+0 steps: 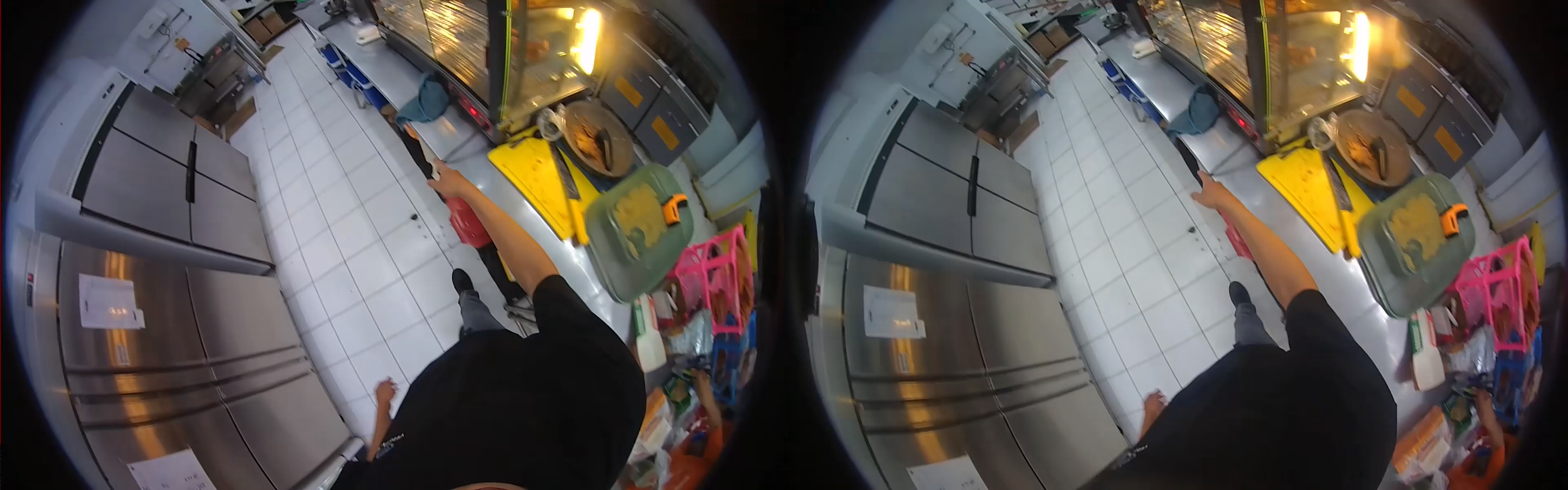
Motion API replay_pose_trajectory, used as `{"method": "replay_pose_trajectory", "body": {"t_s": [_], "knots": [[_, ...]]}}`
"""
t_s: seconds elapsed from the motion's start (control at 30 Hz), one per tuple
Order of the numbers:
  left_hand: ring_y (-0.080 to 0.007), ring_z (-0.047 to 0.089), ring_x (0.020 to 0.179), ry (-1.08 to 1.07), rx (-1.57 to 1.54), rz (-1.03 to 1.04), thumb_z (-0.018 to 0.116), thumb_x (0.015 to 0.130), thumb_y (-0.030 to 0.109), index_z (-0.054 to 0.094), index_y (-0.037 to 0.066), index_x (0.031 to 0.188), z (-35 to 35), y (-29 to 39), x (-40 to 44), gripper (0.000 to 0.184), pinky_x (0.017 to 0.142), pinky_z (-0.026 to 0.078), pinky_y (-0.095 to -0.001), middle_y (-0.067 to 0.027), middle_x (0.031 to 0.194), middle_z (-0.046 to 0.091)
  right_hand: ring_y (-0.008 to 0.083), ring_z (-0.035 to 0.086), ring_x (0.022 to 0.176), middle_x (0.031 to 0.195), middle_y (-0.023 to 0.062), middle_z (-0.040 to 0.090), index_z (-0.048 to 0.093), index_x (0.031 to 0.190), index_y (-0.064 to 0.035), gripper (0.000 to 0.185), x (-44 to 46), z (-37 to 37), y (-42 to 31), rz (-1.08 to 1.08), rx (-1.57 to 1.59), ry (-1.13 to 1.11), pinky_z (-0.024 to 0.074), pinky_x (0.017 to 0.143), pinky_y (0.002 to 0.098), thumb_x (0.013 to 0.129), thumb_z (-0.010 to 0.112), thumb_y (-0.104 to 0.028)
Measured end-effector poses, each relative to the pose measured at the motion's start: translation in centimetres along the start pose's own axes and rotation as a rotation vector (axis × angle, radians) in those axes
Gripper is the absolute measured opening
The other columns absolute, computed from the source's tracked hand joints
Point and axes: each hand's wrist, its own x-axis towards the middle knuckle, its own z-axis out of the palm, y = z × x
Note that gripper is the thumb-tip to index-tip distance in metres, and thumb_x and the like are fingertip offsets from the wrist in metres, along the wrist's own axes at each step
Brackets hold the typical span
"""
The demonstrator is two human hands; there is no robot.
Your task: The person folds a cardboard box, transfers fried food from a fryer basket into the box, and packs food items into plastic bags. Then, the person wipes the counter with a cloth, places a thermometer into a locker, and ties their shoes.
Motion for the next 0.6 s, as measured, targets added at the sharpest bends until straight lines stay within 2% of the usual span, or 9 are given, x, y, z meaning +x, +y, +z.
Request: {"method": "replay_pose_trajectory", "body": {"t_s": [0.03,0.07,0.27,0.33,0.4,0.47,0.53,0.57,0.6], "knots": [[-0.0344,0.064,0.086,-0.137,-0.095,-0.106,0.057,0.079,0.022,0.068,0.007,0.078,-1.4,2.3,0.6,0.019,0.077,0.050,-0.0459,-0.0119,0.085,0.069,0.0399,0.056,0.114,0.127,0.0301,0.052,0.026,0.146,-0.0086,0.082,3.6,-0.7,-1.4,-0.011,0.019,0.017,0.0452,0.096,0.0409,0.080,0.065,-0.036],[-0.0349,0.064,0.091,0.043,-0.357,0.004,0.057,0.082,0.026,0.069,0.006,0.088,-2.5,4.3,0.0,0.024,0.083,0.049,-0.0446,-0.0140,0.090,0.069,0.0410,0.055,0.115,0.128,0.0319,0.050,0.025,0.147,-0.0119,0.081,6.8,-2.2,-3.6,0.090,0.011,-0.001,0.0448,0.097,0.0420,0.080,0.064,-0.036],[-0.0276,0.064,0.084,-0.166,-0.837,-0.718,0.057,0.086,0.026,0.064,0.003,0.098,-11.7,5.5,5.6,0.027,0.073,0.050,-0.0371,-0.0136,0.089,0.068,0.0482,0.054,0.111,0.127,0.0359,0.045,0.023,0.148,-0.0231,0.077,25.0,-2.5,-1.8,0.277,-0.096,0.146,0.0459,0.095,0.0484,0.083,0.062,-0.039],[-0.0251,0.064,0.081,-0.119,-1.004,-0.894,0.057,0.088,0.026,0.063,0.001,0.102,-15.5,4.6,9.5,0.029,0.070,0.051,-0.0346,-0.0135,0.089,0.067,0.0489,0.056,0.107,0.128,0.0340,0.044,0.029,0.146,-0.0240,0.075,29.5,-1.2,1.0,0.325,-0.125,0.260,0.0474,0.091,0.0495,0.081,0.064,-0.041],[-0.0227,0.064,0.079,0.053,-1.121,-1.030,0.057,0.090,0.026,0.061,0.000,0.105,-18.7,3.1,13.5,0.030,0.066,0.051,-0.0320,-0.0134,0.089,0.067,0.0507,0.055,0.104,0.128,0.0256,0.044,0.041,0.139,-0.0197,0.065,31.5,-0.4,2.3,0.327,-0.326,0.286,0.0495,0.086,0.0495,0.081,0.066,-0.038],[-0.0140,0.061,0.074,0.380,-1.151,-1.017,0.057,0.092,0.024,0.060,-0.003,0.103,-22.4,3.4,17.9,0.029,0.058,0.048,-0.0236,-0.0101,0.090,0.064,0.0460,0.060,0.100,0.116,0.0221,0.054,0.051,0.120,-0.0109,0.045,31.6,-0.2,1.9,0.308,-0.222,0.329,0.0505,0.083,0.0487,0.081,0.066,-0.029],[-0.0160,0.063,0.078,0.535,-1.137,-0.859,0.057,0.092,0.024,0.058,-0.001,0.108,-27.7,4.9,23.1,0.029,0.063,0.050,-0.0259,-0.0094,0.093,0.065,0.0428,0.062,0.096,0.098,0.0262,0.064,0.054,0.112,-0.0050,0.037,30.8,-0.1,2.0,0.260,-0.095,0.307,0.0499,0.084,0.0512,0.079,0.062,-0.019],[-0.0169,0.063,0.081,0.567,-1.209,-0.772,0.057,0.093,0.025,0.057,0.000,0.109,-29.9,5.2,26.1,0.030,0.066,0.050,-0.0268,-0.0091,0.095,0.065,0.0413,0.063,0.096,0.095,0.0264,0.065,0.057,0.106,-0.0027,0.035,31.4,1.7,3.5,0.246,0.000,0.326,0.0501,0.082,0.0506,0.076,0.064,-0.019],[-0.0179,0.063,0.084,0.579,-1.285,-0.683,0.058,0.093,0.026,0.056,0.001,0.111,-31.8,5.8,29.2,0.031,0.069,0.051,-0.0277,-0.0087,0.097,0.065,0.0379,0.065,0.080,0.090,0.0215,0.064,0.058,0.096,-0.0045,0.036,31.0,2.3,2.9,0.222,-0.023,0.293,0.0528,0.075,0.0433,0.072,0.074,-0.026]]}}
